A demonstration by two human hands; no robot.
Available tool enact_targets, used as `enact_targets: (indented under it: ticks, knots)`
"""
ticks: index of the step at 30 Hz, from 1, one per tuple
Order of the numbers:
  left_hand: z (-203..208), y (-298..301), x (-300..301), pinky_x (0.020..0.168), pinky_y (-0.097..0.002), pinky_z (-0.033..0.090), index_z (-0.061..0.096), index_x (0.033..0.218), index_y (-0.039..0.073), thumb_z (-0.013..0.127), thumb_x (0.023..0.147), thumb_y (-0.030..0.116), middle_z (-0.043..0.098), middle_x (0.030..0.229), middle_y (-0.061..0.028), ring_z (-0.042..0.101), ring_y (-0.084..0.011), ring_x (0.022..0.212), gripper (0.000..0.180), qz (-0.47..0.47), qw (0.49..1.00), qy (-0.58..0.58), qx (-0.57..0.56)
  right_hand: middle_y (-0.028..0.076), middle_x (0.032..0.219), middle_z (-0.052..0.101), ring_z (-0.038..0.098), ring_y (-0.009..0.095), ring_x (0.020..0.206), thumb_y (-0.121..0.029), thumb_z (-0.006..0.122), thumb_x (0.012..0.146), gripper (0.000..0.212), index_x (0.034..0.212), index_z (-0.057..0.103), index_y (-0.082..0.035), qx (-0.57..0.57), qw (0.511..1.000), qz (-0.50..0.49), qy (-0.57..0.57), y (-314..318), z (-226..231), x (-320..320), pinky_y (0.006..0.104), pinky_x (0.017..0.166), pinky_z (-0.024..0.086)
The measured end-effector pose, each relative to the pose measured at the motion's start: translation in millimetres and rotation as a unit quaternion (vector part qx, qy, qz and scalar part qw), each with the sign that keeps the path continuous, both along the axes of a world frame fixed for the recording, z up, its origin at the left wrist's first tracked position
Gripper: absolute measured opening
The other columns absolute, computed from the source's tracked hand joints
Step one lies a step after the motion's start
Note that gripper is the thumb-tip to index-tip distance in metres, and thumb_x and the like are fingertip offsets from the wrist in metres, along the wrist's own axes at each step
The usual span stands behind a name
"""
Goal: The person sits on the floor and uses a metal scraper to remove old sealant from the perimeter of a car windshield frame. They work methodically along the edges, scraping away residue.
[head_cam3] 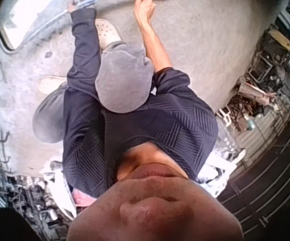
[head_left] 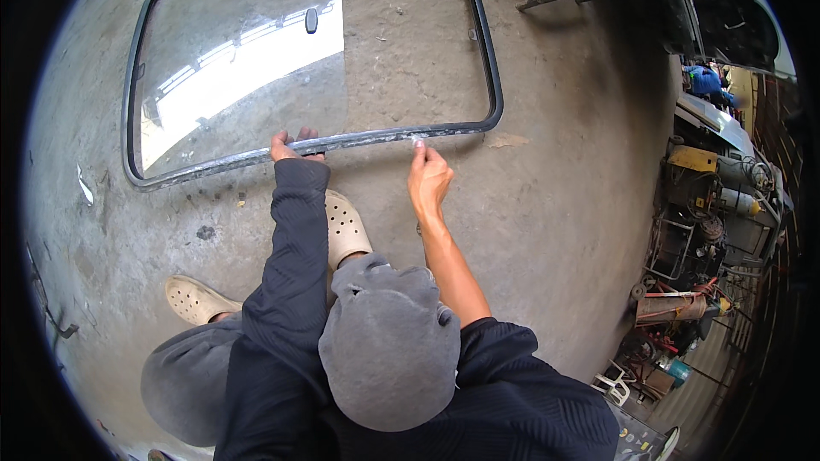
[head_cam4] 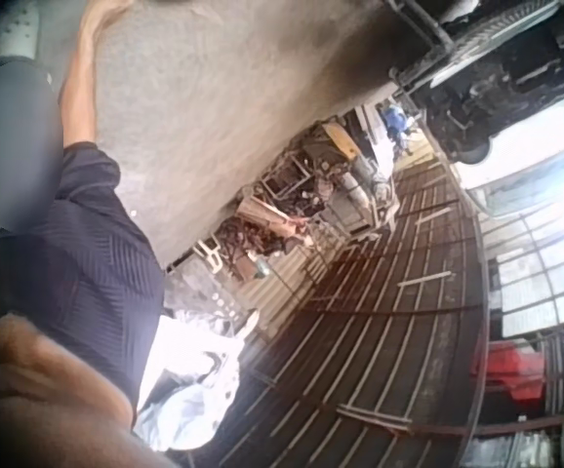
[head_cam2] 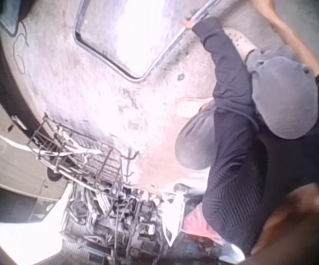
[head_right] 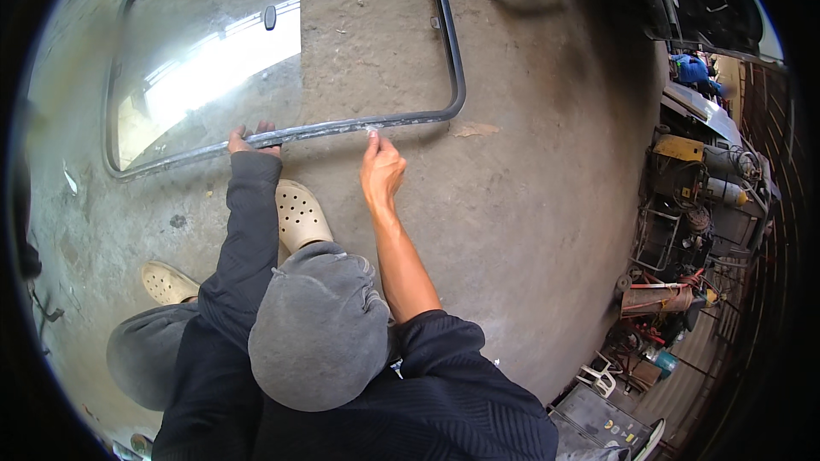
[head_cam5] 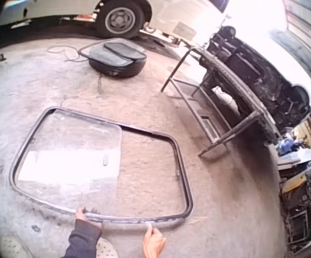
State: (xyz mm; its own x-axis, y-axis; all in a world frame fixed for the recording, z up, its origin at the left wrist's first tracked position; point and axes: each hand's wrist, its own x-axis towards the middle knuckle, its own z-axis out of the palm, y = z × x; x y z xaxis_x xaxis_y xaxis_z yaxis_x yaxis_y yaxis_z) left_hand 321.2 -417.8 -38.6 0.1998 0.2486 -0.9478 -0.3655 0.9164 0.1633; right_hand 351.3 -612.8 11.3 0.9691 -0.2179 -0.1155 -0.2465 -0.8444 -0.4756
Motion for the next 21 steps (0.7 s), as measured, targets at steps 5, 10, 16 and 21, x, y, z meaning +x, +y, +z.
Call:
enact_targets:
  ticks: [5, 10, 16, 21]
  knots:
    - [-1, 1, 0, 0.093, -0.0478, 0.041, 0.034, 0.119, 0.005, 0.055, 0.086, 0.026, 0.052, 0.111, -0.0188, 0.051, -0.0326, 0.104, 0.045, -0.007, 1.000, 0.003, -0.004, 0.023, 0.067, 0.061, 0.059, 0.044, 0.064, -0.037, 0.054, 0.090, 0.039, 0.077, 0.066, -0.002, -0.011, 0.999, -0.039, 0.022, -7, 5, 7, 0.0491, 0.059, 0.045]
    - [1, 1, 1, 0.089, -0.0467, 0.041, 0.037, 0.113, 0.009, 0.053, 0.085, 0.028, 0.055, 0.107, -0.0158, 0.053, -0.0300, 0.100, 0.037, -0.008, 1.000, 0.011, -0.011, 0.023, 0.068, 0.062, 0.060, 0.043, 0.065, -0.036, 0.054, 0.090, 0.038, 0.076, 0.066, -0.002, -0.007, 0.998, -0.059, 0.007, -13, 3, 10, 0.0499, 0.059, 0.045]
    - [-10, -1, -1, 0.088, -0.0460, 0.041, 0.039, 0.107, 0.011, 0.054, 0.084, 0.027, 0.056, 0.104, -0.0149, 0.054, -0.0296, 0.097, 0.032, -0.009, 1.000, 0.008, -0.004, 0.023, 0.066, 0.061, 0.060, 0.043, 0.065, -0.037, 0.055, 0.089, 0.038, 0.075, 0.066, -0.003, -0.016, 0.999, -0.034, -0.004, -15, 0, 9, 0.0495, 0.058, 0.044]
    - [-12, 0, -3, 0.088, -0.0464, 0.041, 0.038, 0.104, 0.011, 0.054, 0.084, 0.027, 0.055, 0.105, -0.0156, 0.054, -0.0301, 0.097, 0.030, -0.010, 1.000, 0.005, -0.003, 0.024, 0.067, 0.061, 0.060, 0.044, 0.065, -0.035, 0.056, 0.090, 0.037, 0.077, 0.067, -0.002, -0.041, 0.999, 0.013, 0.028, -4, 5, 4, 0.0494, 0.058, 0.044]
